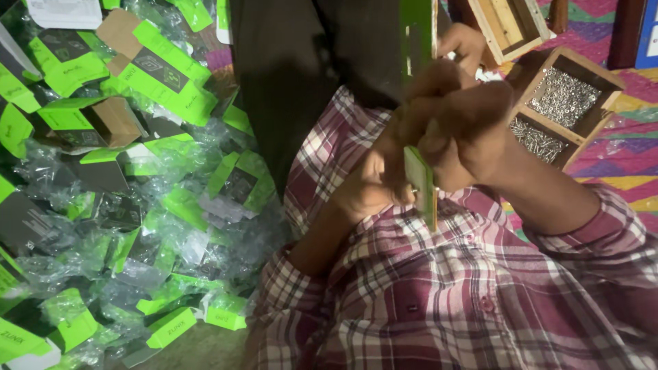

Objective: The person assembles electrical components by inserting white switches into blue and green plastic backplates and securing them with screws. They handle multiple backplates and switches, using a screwdriver to tighten the screws.

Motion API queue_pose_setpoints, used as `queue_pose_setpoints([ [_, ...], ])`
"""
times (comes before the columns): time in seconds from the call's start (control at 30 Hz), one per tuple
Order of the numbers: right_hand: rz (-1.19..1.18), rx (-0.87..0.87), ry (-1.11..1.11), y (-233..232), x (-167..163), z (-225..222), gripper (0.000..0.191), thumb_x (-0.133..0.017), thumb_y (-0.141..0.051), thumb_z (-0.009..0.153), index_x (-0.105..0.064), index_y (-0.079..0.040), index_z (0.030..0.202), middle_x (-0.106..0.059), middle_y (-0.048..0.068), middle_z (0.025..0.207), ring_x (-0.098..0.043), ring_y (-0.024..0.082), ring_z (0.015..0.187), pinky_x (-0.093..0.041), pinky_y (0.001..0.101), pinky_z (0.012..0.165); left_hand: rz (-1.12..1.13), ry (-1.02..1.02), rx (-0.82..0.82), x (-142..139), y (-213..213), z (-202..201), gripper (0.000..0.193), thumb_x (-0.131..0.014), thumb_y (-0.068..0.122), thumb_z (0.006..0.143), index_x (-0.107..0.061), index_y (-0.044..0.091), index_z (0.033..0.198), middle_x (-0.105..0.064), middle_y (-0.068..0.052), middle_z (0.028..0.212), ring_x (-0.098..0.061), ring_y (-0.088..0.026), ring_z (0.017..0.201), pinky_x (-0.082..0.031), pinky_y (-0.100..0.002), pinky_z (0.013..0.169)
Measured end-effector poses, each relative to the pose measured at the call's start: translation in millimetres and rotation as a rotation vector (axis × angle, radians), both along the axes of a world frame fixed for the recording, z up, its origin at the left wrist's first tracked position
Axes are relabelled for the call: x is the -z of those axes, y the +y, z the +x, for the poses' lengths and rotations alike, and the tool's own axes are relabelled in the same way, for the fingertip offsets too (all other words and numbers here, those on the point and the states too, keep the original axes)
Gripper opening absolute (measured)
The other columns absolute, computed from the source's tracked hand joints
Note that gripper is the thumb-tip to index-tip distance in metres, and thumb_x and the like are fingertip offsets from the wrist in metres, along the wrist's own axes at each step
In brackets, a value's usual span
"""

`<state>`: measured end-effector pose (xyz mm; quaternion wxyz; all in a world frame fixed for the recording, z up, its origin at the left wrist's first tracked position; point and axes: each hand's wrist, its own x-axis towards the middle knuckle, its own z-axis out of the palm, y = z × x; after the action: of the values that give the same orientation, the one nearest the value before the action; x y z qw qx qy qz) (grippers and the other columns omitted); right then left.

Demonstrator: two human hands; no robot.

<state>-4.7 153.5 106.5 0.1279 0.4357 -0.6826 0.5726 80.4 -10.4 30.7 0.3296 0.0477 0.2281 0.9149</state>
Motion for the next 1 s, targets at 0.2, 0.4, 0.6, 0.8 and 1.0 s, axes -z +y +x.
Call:
queue_pose_setpoints([
  [0.2,-0.073,0.082,0.195,-9.9,7.6,-7.7,0.023,-0.056,0.002,0.090,-0.041,-0.010,0.102,-0.054,0.010,0.077,-0.054,0.026,0.072,-0.029,0.0524,0.091,0.222,-0.002,0.103,26.6,-2.6,0.0,0.103,-0.081,-0.005,0.076,-0.027,0.001,0.164,-0.070,-0.007,0.112,-0.069,-0.013,0.088,-0.054,-0.023,0.073],
  [0.4,0.036,0.061,0.118,-8.2,5.4,-9.3,0.035,-0.056,0.014,0.082,-0.043,-0.010,0.105,-0.055,0.001,0.076,-0.054,0.023,0.078,-0.027,0.0492,0.098,0.224,-0.105,0.024,37.2,-2.2,8.6,0.093,-0.085,-0.002,0.080,-0.035,0.008,0.158,-0.068,-0.006,0.110,-0.068,-0.013,0.097,-0.056,-0.025,0.080],
  [0.6,0.098,0.007,0.009,-7.8,-2.9,-3.1,0.029,-0.057,0.013,0.076,-0.047,-0.012,0.089,-0.060,0.002,0.071,-0.053,0.024,0.080,-0.029,0.0432,0.092,0.277,-0.016,0.020,26.3,2.5,3.3,0.090,-0.080,-0.001,0.086,-0.026,0.001,0.158,-0.066,-0.006,0.107,-0.068,-0.013,0.096,-0.057,-0.025,0.081],
  [0.8,0.057,0.002,-0.003,-3.4,-2.1,-5.6,0.016,-0.059,0.004,0.080,-0.049,-0.009,0.082,-0.064,0.003,0.071,-0.056,0.027,0.082,-0.032,0.0498,0.086,0.055,-0.085,0.025,7.9,-0.1,2.5,0.106,-0.082,0.003,0.080,-0.016,0.007,0.163,-0.056,-0.009,0.129,-0.060,-0.017,0.121,-0.056,-0.032,0.101],
  [1.0,-0.096,0.278,-0.072,21.4,-11.6,11.4,0.012,-0.070,-0.011,0.089,-0.062,-0.007,0.080,-0.068,0.008,0.086,-0.062,0.024,0.090,-0.048,0.0465,0.088,0.263,0.046,-0.015,4.6,9.8,-17.4,0.092,-0.082,0.006,0.083,-0.026,0.012,0.156,-0.058,-0.012,0.128,-0.062,-0.022,0.109,-0.059,-0.036,0.083],
])
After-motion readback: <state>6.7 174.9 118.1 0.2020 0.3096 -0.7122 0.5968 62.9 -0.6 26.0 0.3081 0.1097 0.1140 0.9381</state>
